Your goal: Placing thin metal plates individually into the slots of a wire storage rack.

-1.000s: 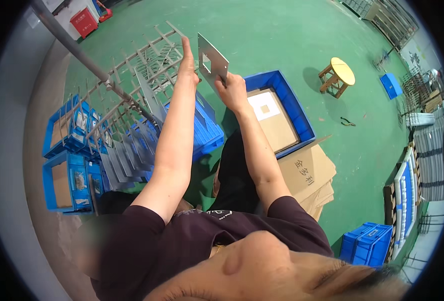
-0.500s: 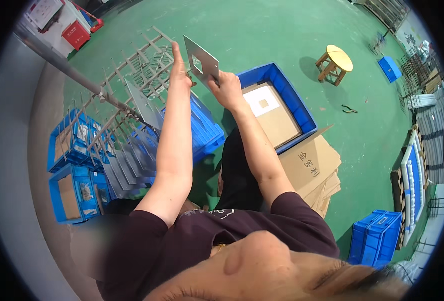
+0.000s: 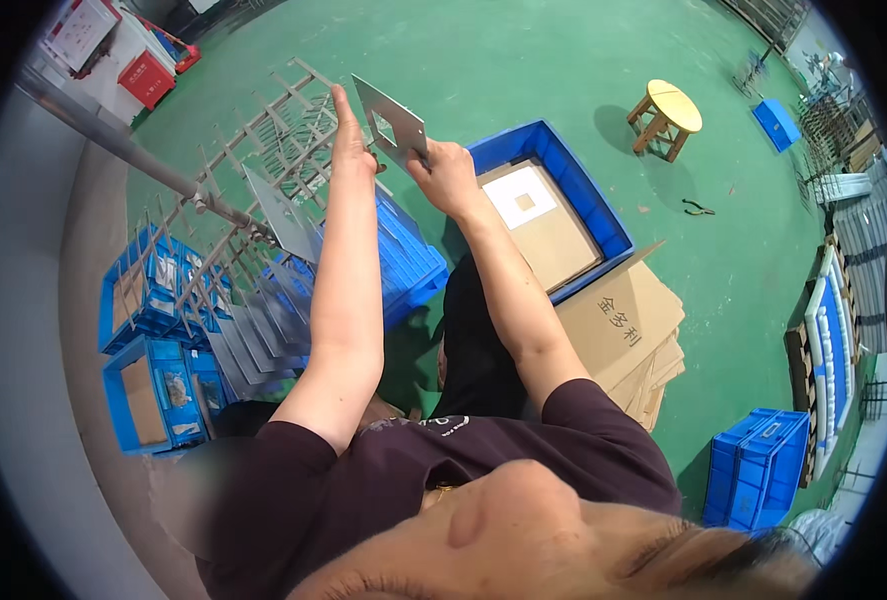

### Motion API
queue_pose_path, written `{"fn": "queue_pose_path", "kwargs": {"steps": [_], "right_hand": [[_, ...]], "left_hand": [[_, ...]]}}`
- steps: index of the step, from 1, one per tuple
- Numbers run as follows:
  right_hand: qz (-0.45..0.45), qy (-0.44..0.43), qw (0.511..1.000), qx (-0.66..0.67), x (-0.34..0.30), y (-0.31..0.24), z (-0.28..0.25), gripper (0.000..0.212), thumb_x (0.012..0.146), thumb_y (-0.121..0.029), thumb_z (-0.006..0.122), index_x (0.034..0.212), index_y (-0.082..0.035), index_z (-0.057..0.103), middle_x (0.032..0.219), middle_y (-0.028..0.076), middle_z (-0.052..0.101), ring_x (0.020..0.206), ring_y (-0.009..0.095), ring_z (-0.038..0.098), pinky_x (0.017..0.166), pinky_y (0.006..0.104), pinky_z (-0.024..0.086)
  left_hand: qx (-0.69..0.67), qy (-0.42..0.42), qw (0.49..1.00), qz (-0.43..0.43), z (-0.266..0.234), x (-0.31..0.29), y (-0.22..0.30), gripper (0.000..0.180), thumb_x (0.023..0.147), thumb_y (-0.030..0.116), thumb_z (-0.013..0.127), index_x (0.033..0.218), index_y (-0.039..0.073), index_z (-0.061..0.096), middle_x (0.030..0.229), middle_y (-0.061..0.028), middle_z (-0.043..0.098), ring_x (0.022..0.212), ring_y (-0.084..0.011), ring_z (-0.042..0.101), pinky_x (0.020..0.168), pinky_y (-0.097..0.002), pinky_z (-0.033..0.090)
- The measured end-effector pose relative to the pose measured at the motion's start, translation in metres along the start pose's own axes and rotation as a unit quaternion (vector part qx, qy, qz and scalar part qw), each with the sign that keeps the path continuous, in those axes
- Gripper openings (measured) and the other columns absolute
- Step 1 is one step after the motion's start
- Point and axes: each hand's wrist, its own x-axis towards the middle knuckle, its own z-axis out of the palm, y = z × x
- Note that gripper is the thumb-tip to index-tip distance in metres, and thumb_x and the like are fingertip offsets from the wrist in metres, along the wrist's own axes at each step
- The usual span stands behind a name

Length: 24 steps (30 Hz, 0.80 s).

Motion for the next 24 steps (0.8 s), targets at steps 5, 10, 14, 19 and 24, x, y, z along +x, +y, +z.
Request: {"fn": "queue_pose_path", "kwargs": {"steps": [5, 10, 14, 19, 24], "right_hand": [[0.011, -0.011, 1.0, 0.006, 0.002, -0.004, 0.001, 0.013, 0.073, -0.019, 0.056, 0.074, -0.006, 0.055, 0.063, 0.014, 0.059, 0.057, 0.038, 0.055, 0.052, 0.0433, 0.041], [0.012, -0.016, 1.0, 0.01, 0.004, -0.004, 0.001, 0.013, 0.073, -0.019, 0.056, 0.073, -0.006, 0.055, 0.064, 0.014, 0.059, 0.058, 0.037, 0.055, 0.052, 0.043, 0.041], [0.012, -0.016, 1.0, 0.012, 0.004, -0.004, 0.0, 0.013, 0.073, -0.019, 0.056, 0.073, -0.006, 0.055, 0.064, 0.014, 0.059, 0.058, 0.037, 0.055, 0.052, 0.0428, 0.041], [0.006, -0.017, 1.0, 0.015, 0.003, -0.006, 0.0, 0.012, 0.073, -0.018, 0.056, 0.073, -0.006, 0.056, 0.064, 0.014, 0.059, 0.057, 0.037, 0.054, 0.052, 0.0425, 0.041], [-0.002, -0.01, 1.0, 0.024, 0.002, -0.01, 0.002, 0.011, 0.073, -0.017, 0.055, 0.073, -0.006, 0.055, 0.064, 0.014, 0.059, 0.057, 0.037, 0.054, 0.052, 0.0422, 0.041]], "left_hand": [[-0.005, 0.007, 1.0, 0.005, -0.005, 0.005, 0.0, 0.138, 0.046, 0.095, 0.042, 0.135, -0.009, 0.024, 0.132, -0.0335, 0.027, 0.105, -0.0461, 0.041, 0.084, -0.0627, 0.03], [0.0, 0.009, 1.0, -0.001, -0.009, 0.007, 0.002, 0.136, 0.046, 0.095, 0.041, 0.134, -0.008, 0.026, 0.13, -0.0319, 0.029, 0.094, -0.0395, 0.043, 0.079, -0.0596, 0.032], [0.008, 0.011, 1.0, -0.008, -0.011, 0.007, 0.002, 0.136, 0.047, 0.095, 0.041, 0.134, -0.008, 0.027, 0.128, -0.0313, 0.029, 0.087, -0.035, 0.043, 0.077, -0.0576, 0.033], [0.006, 0.012, 1.0, -0.007, -0.013, 0.007, 0.002, 0.134, 0.047, 0.095, 0.041, 0.133, -0.007, 0.028, 0.126, -0.0316, 0.03, 0.082, -0.033, 0.043, 0.076, -0.0565, 0.034], [-0.007, 0.027, 1.0, -0.015, -0.015, 0.008, 0.004, 0.132, 0.049, 0.094, 0.041, 0.132, -0.007, 0.029, 0.127, -0.032, 0.031, 0.088, -0.0377, 0.047, 0.076, -0.0583, 0.033]]}}
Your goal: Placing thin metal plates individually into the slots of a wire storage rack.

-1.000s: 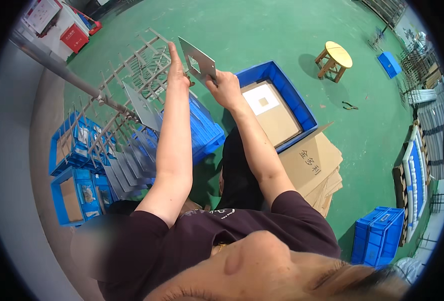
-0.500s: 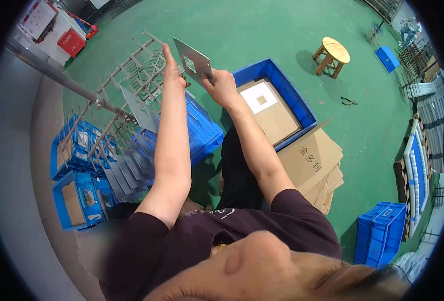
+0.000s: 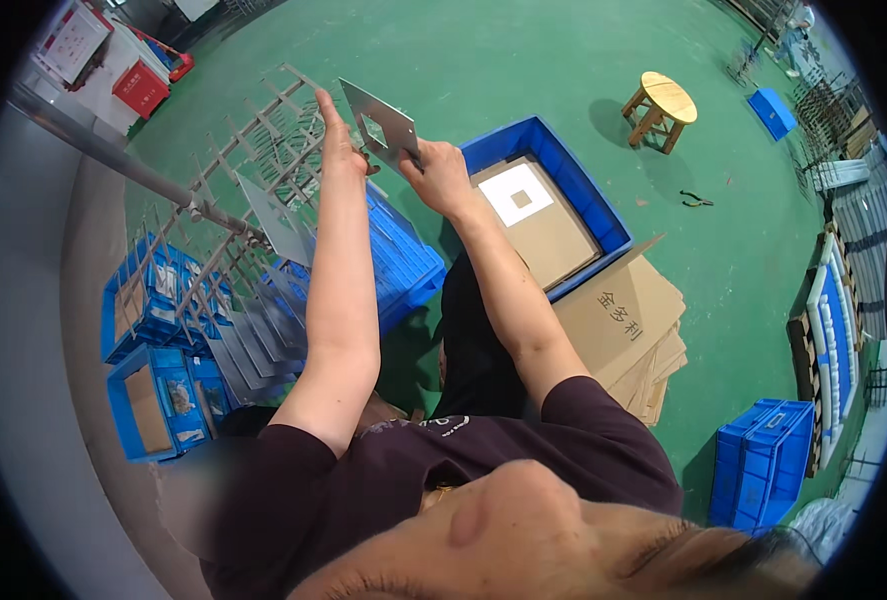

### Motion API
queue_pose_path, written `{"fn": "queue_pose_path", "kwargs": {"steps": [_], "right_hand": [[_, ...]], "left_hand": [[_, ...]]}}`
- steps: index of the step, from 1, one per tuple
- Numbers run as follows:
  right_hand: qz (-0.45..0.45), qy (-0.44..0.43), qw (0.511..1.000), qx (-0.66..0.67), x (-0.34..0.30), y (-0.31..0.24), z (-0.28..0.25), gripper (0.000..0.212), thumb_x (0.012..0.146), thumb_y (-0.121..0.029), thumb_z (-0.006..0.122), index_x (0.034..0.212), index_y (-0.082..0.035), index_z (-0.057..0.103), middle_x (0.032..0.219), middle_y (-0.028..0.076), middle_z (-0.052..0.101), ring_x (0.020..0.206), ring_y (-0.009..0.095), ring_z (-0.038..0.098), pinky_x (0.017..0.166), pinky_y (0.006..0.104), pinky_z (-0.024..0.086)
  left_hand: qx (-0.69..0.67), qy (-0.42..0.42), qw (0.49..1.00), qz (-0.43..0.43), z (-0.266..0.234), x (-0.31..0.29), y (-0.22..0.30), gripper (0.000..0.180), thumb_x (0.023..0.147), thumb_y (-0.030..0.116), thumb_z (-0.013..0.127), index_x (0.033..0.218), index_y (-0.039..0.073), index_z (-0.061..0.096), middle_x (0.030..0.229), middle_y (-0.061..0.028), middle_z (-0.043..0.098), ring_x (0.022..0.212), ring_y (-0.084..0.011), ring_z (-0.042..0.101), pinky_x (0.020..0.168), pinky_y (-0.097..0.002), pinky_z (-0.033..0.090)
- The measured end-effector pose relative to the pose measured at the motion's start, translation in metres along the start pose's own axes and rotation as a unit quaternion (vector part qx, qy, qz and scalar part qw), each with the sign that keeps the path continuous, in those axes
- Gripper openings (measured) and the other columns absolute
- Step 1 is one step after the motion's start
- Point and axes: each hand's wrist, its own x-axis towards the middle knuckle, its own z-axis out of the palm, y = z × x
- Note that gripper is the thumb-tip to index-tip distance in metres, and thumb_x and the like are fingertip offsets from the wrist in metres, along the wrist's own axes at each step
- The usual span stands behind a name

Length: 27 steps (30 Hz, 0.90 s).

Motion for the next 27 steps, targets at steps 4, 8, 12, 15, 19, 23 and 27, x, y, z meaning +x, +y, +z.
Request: {"fn": "queue_pose_path", "kwargs": {"steps": [4, 8, 12, 15, 19, 23, 27], "right_hand": [[-0.005, -0.003, 1.0, 0.001, 0.0, -0.002, 0.003, 0.01, 0.074, -0.016, 0.055, 0.073, -0.006, 0.055, 0.064, 0.014, 0.059, 0.057, 0.037, 0.054, 0.052, 0.0419, 0.041], [-0.018, -0.009, 1.0, 0.011, 0.002, -0.004, 0.004, 0.01, 0.074, -0.016, 0.055, 0.073, -0.005, 0.054, 0.063, 0.014, 0.059, 0.057, 0.037, 0.054, 0.053, 0.0415, 0.041], [-0.02, -0.005, 1.0, 0.008, -0.003, -0.002, 0.003, 0.01, 0.073, -0.015, 0.055, 0.074, -0.005, 0.054, 0.064, 0.014, 0.059, 0.057, 0.037, 0.054, 0.053, 0.0415, 0.041], [-0.022, 0.003, 1.0, 0.003, -0.01, 0.002, 0.0, 0.011, 0.074, -0.014, 0.056, 0.075, -0.004, 0.054, 0.064, 0.014, 0.058, 0.057, 0.036, 0.053, 0.053, 0.0408, 0.041], [-0.024, 0.024, 0.999, -0.011, -0.017, 0.008, -0.003, 0.013, 0.075, -0.013, 0.056, 0.075, -0.001, 0.055, 0.063, 0.015, 0.057, 0.055, 0.034, 0.051, 0.054, 0.0388, 0.04], [-0.04, 0.024, 0.999, -0.004, -0.018, 0.01, -0.007, 0.013, 0.076, -0.013, 0.056, 0.076, 0.0, 0.054, 0.061, 0.015, 0.055, 0.054, 0.035, 0.051, 0.053, 0.0395, 0.04], [-0.03, 0.021, 0.999, -0.001, -0.022, 0.01, -0.013, 0.013, 0.076, -0.013, 0.056, 0.075, 0.0, 0.054, 0.061, 0.015, 0.055, 0.053, 0.035, 0.05, 0.052, 0.0398, 0.039]], "left_hand": [[-0.004, 0.01, 1.0, -0.01, -0.003, 0.002, 0.0, 0.131, 0.049, 0.094, 0.042, 0.132, -0.007, 0.03, 0.128, -0.0321, 0.031, 0.094, -0.0421, 0.049, 0.078, -0.0603, 0.032], [-0.013, 0.018, 1.0, -0.006, -0.009, 0.01, 0.001, 0.129, 0.051, 0.092, 0.044, 0.133, -0.006, 0.028, 0.128, -0.0332, 0.032, 0.102, -0.046, 0.048, 0.082, -0.0628, 0.029], [0.012, 0.047, 0.998, -0.033, -0.006, 0.013, -0.005, 0.121, 0.053, 0.092, 0.041, 0.127, -0.003, 0.037, 0.112, -0.0207, 0.046, 0.086, -0.0322, 0.051, 0.071, -0.0494, 0.033], [0.021, 0.05, 0.998, -0.044, -0.001, 0.012, -0.011, 0.117, 0.054, 0.091, 0.041, 0.125, -0.002, 0.04, 0.108, -0.0164, 0.051, 0.079, -0.0273, 0.053, 0.067, -0.0446, 0.035], [0.022, 0.033, 0.998, -0.047, 0.006, 0.011, -0.017, 0.114, 0.055, 0.088, 0.044, 0.126, -0.001, 0.039, 0.109, -0.0164, 0.049, 0.077, -0.0262, 0.052, 0.066, -0.0436, 0.035], [0.014, 0.057, 0.998, -0.03, 0.009, 0.018, -0.02, 0.099, 0.06, 0.08, 0.049, 0.118, 0.0, 0.048, 0.103, -0.0149, 0.053, 0.074, -0.0241, 0.054, 0.062, -0.0385, 0.038], [-0.002, 0.059, 0.998, -0.014, 0.019, 0.013, -0.023, 0.087, 0.063, 0.076, 0.052, 0.108, 0.002, 0.054, 0.095, -0.0122, 0.056, 0.071, -0.0224, 0.055, 0.058, -0.0341, 0.04]]}}
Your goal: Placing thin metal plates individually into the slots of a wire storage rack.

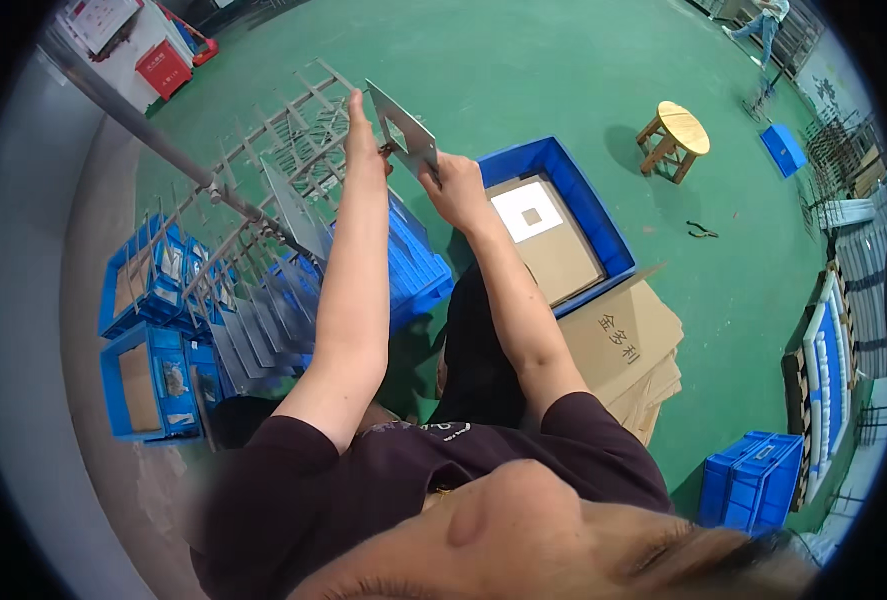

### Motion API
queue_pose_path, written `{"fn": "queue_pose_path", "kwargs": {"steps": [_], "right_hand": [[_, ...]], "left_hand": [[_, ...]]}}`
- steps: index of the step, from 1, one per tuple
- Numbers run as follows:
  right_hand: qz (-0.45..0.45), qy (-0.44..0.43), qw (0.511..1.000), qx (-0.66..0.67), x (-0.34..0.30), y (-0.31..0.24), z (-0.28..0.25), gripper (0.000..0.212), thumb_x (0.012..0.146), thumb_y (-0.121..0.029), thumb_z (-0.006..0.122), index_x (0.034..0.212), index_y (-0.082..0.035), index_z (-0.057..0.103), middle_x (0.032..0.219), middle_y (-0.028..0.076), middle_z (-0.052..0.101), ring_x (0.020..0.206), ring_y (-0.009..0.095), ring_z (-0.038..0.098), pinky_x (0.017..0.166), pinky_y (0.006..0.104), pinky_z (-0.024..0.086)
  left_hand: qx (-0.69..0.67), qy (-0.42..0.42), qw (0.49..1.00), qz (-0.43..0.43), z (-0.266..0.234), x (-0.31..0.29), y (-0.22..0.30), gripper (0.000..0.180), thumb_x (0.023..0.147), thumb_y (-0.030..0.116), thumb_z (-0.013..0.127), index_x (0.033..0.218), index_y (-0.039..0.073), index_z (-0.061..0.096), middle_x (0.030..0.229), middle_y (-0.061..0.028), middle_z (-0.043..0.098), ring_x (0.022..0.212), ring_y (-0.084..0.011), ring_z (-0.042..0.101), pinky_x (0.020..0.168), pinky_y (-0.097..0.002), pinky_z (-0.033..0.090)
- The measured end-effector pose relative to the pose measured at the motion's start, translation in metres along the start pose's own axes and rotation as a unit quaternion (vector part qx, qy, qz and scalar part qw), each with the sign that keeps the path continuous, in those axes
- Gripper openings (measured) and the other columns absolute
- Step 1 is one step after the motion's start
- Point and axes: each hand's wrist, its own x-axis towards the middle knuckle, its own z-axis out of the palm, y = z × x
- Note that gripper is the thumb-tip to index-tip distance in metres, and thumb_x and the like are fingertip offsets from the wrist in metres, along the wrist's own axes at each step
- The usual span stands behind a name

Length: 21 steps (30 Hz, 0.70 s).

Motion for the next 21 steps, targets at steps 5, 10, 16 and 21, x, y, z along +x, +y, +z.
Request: {"fn": "queue_pose_path", "kwargs": {"steps": [5, 10, 16, 21], "right_hand": [[0.002, 0.004, 1.0, -0.016, 0.0, 0.001, 0.0, 0.012, 0.075, -0.012, 0.056, 0.075, 0.0, 0.054, 0.06, 0.015, 0.055, 0.052, 0.035, 0.049, 0.051, 0.0399, 0.039], [0.022, 0.011, 1.0, 0.003, -0.001, -0.001, -0.005, 0.013, 0.076, -0.012, 0.056, 0.073, 0.0, 0.054, 0.06, 0.015, 0.055, 0.051, 0.035, 0.049, 0.051, 0.0396, 0.039], [0.041, 0.063, 0.996, -0.053, -0.01, 0.017, -0.027, 0.013, 0.076, -0.011, 0.056, 0.071, 0.001, 0.055, 0.059, 0.015, 0.055, 0.049, 0.033, 0.046, 0.05, 0.038, 0.039], [0.074, 0.103, 0.991, -0.051, -0.023, 0.024, -0.053, 0.016, 0.078, -0.013, 0.057, 0.073, 0.002, 0.057, 0.06, 0.018, 0.056, 0.049, 0.034, 0.047, 0.049, 0.0382, 0.039]], "left_hand": [[-0.027, 0.019, 0.999, 0.013, 0.005, 0.0, -0.002, 0.072, 0.068, 0.068, 0.057, 0.097, 0.003, 0.06, 0.086, -0.0091, 0.058, 0.067, -0.0203, 0.056, 0.054, -0.0298, 0.043], [-0.048, 0.023, 0.998, 0.016, 0.01, 0.008, -0.007, 0.065, 0.07, 0.063, 0.06, 0.095, 0.003, 0.061, 0.085, -0.0086, 0.059, 0.066, -0.0193, 0.057, 0.052, -0.0301, 0.045], [-0.069, -0.025, 0.996, 0.056, 0.052, 0.01, -0.027, 0.063, 0.071, 0.059, 0.063, 0.09, -0.002, 0.06, 0.082, -0.011, 0.06, 0.064, -0.0174, 0.056, 0.049, -0.0305, 0.046], [-0.04, -0.094, 0.995, 0.025, 0.084, 0.005, -0.048, 0.069, 0.066, 0.063, 0.066, 0.087, -0.002, 0.058, 0.083, -0.0128, 0.059, 0.066, -0.0177, 0.056, 0.05, -0.0317, 0.045]]}}
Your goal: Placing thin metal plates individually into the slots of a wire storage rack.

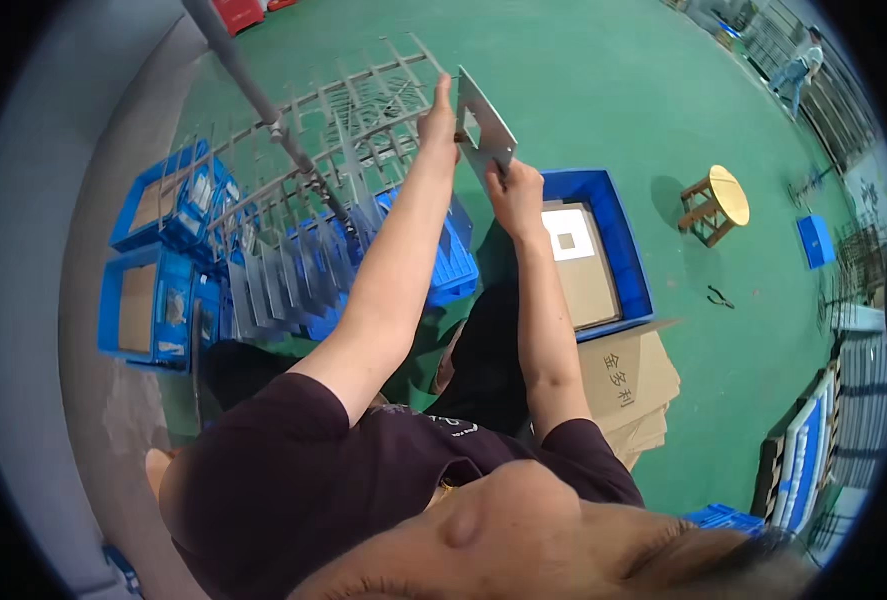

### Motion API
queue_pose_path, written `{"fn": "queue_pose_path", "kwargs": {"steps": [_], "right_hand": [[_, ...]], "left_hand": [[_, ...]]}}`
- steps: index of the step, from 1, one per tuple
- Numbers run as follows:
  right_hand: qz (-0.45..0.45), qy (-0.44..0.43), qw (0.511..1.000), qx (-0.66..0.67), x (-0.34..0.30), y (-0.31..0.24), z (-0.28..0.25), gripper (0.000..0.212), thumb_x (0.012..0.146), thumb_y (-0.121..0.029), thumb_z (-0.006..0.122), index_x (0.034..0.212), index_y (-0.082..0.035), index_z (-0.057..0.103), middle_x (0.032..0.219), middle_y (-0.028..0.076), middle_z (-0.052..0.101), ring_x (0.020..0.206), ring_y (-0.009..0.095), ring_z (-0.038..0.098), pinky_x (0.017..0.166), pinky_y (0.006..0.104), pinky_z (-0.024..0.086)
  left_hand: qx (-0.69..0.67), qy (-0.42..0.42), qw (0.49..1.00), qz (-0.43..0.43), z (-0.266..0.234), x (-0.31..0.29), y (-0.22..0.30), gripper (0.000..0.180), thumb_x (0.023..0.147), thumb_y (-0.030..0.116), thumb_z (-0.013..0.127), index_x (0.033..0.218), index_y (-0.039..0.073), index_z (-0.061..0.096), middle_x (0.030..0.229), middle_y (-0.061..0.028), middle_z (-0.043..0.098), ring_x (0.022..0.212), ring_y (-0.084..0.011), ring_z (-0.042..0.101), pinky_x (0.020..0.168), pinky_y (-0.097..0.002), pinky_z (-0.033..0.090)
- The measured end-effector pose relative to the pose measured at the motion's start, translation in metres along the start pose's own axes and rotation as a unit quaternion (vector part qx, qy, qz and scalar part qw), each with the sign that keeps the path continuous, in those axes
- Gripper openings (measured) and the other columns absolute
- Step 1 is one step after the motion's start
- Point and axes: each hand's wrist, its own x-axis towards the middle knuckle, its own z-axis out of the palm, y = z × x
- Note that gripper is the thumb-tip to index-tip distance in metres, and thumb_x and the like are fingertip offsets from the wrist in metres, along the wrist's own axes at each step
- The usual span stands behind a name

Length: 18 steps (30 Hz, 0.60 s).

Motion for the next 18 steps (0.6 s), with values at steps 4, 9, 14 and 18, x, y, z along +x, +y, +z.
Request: {"fn": "queue_pose_path", "kwargs": {"steps": [4, 9, 14, 18], "right_hand": [[0.012, 0.015, 0.999, -0.039, -0.002, 0.012, -0.012, 0.016, 0.078, -0.013, 0.057, 0.074, 0.003, 0.057, 0.061, 0.019, 0.056, 0.049, 0.035, 0.047, 0.049, 0.0382, 0.039], [0.041, 0.029, 0.997, -0.054, -0.004, 0.019, -0.023, 0.017, 0.078, -0.013, 0.057, 0.074, 0.003, 0.057, 0.061, 0.019, 0.056, 0.049, 0.035, 0.047, 0.05, 0.0386, 0.039], [0.04, 0.052, 0.996, -0.06, -0.004, 0.024, -0.036, 0.017, 0.078, -0.013, 0.057, 0.074, 0.004, 0.056, 0.061, 0.019, 0.056, 0.049, 0.035, 0.047, 0.05, 0.0393, 0.039], [0.044, 0.056, 0.995, -0.065, -0.003, 0.024, -0.037, 0.017, 0.077, -0.013, 0.057, 0.074, 0.004, 0.057, 0.061, 0.019, 0.056, 0.049, 0.035, 0.047, 0.05, 0.0396, 0.039]], "left_hand": [[0.015, 0.014, 1.0, -0.01, 0.025, -0.019, -0.004, 0.073, 0.064, 0.065, 0.066, 0.089, -0.003, 0.058, 0.086, -0.0132, 0.059, 0.068, -0.0185, 0.055, 0.054, -0.0318, 0.046], [0.046, -0.02, 0.998, -0.043, 0.042, -0.026, -0.01, 0.083, 0.062, 0.07, 0.061, 0.109, 0.002, 0.057, 0.103, -0.014, 0.056, 0.085, -0.0254, 0.055, 0.065, -0.0367, 0.046], [0.05, -0.009, 0.998, -0.025, 0.058, -0.022, -0.022, 0.084, 0.062, 0.069, 0.062, 0.11, 0.001, 0.058, 0.107, -0.0146, 0.056, 0.088, -0.0264, 0.056, 0.067, -0.0357, 0.047], [0.038, 0.014, 0.999, 0.009, 0.059, -0.019, -0.027, 0.08, 0.064, 0.065, 0.065, 0.101, -0.004, 0.056, 0.095, -0.0137, 0.055, 0.078, -0.0231, 0.055, 0.062, -0.0331, 0.047]]}}
